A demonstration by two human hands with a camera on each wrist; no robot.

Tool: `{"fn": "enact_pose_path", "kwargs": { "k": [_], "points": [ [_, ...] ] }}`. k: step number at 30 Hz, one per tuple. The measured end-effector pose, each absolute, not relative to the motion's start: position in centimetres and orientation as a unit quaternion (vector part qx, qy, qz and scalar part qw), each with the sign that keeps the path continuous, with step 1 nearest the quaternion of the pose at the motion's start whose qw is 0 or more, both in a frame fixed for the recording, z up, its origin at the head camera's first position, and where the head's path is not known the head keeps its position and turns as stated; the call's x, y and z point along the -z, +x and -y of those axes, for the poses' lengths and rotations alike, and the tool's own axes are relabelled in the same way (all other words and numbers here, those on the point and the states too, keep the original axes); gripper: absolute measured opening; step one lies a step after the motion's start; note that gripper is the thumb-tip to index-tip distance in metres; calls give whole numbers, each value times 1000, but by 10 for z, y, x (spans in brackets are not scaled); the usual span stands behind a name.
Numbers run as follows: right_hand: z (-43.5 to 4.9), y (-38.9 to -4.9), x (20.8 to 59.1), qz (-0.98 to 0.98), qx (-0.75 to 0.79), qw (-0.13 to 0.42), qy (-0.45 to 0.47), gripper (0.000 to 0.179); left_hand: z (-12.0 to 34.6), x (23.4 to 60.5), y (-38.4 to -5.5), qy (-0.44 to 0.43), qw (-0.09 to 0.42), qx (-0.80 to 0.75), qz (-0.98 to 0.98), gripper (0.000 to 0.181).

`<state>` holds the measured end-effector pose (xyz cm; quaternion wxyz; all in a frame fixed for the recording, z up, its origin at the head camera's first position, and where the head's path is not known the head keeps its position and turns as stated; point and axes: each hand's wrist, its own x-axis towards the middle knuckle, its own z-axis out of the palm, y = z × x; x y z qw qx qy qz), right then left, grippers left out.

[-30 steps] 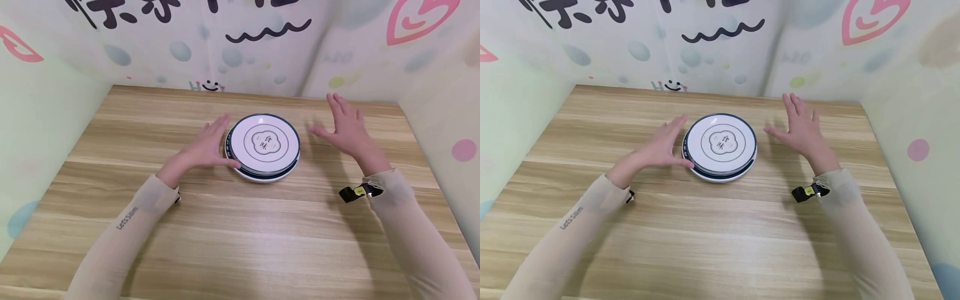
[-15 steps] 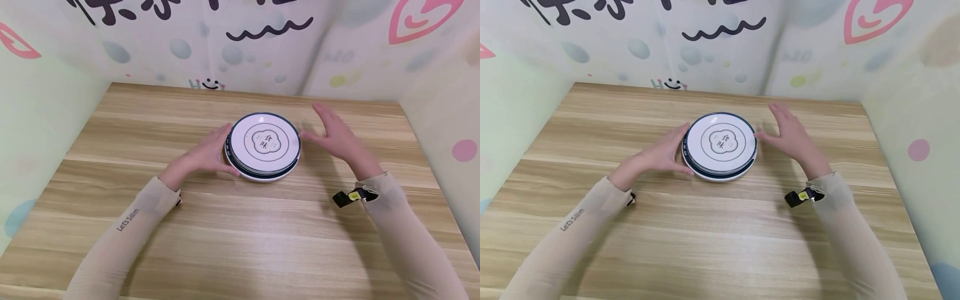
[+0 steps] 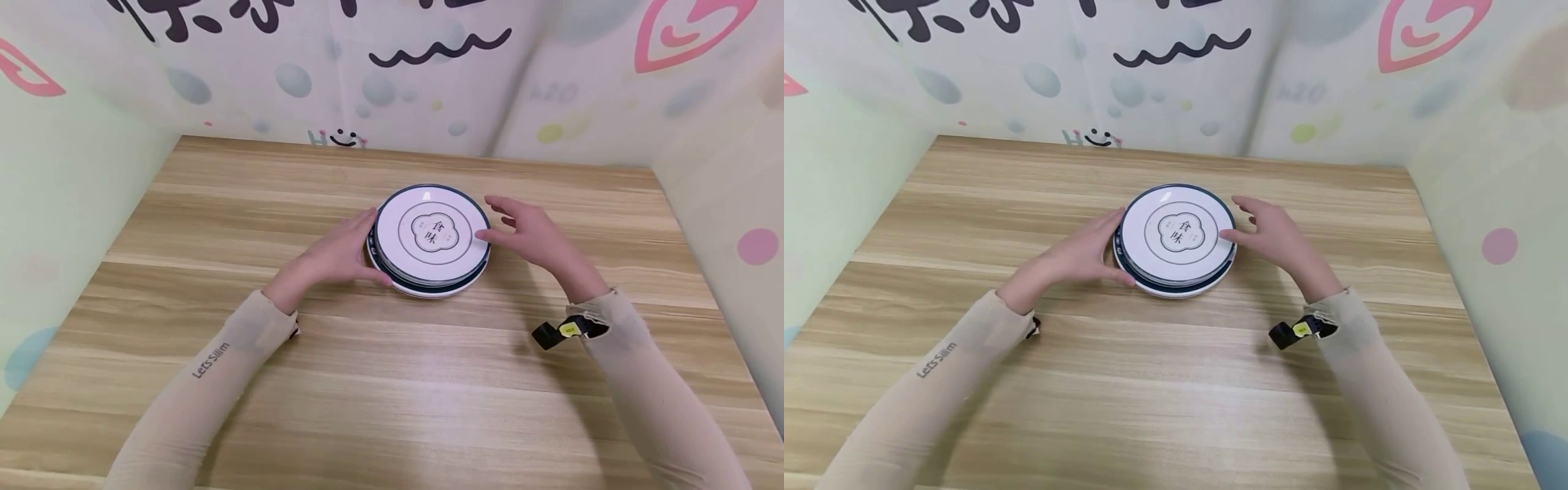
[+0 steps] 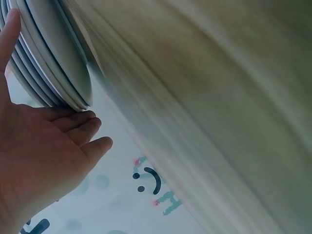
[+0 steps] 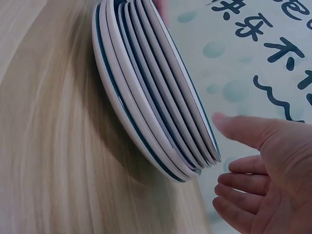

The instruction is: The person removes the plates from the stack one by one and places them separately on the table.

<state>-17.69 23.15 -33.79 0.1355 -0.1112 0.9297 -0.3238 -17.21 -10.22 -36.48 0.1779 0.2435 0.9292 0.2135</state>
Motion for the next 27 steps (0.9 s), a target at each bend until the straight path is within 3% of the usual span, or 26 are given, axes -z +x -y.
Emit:
{"fn": "enact_pose_path", "kwargs": {
  "k": [11,27],
  "points": [
    [-219,-179,341,-930,345,106,-72,47,101,361,-173,239,178,-208,-932,132],
    [-213,-186,343,-918,382,108,-17,38,100,361,-172,226,180,-210,-934,132]
  ]
}}
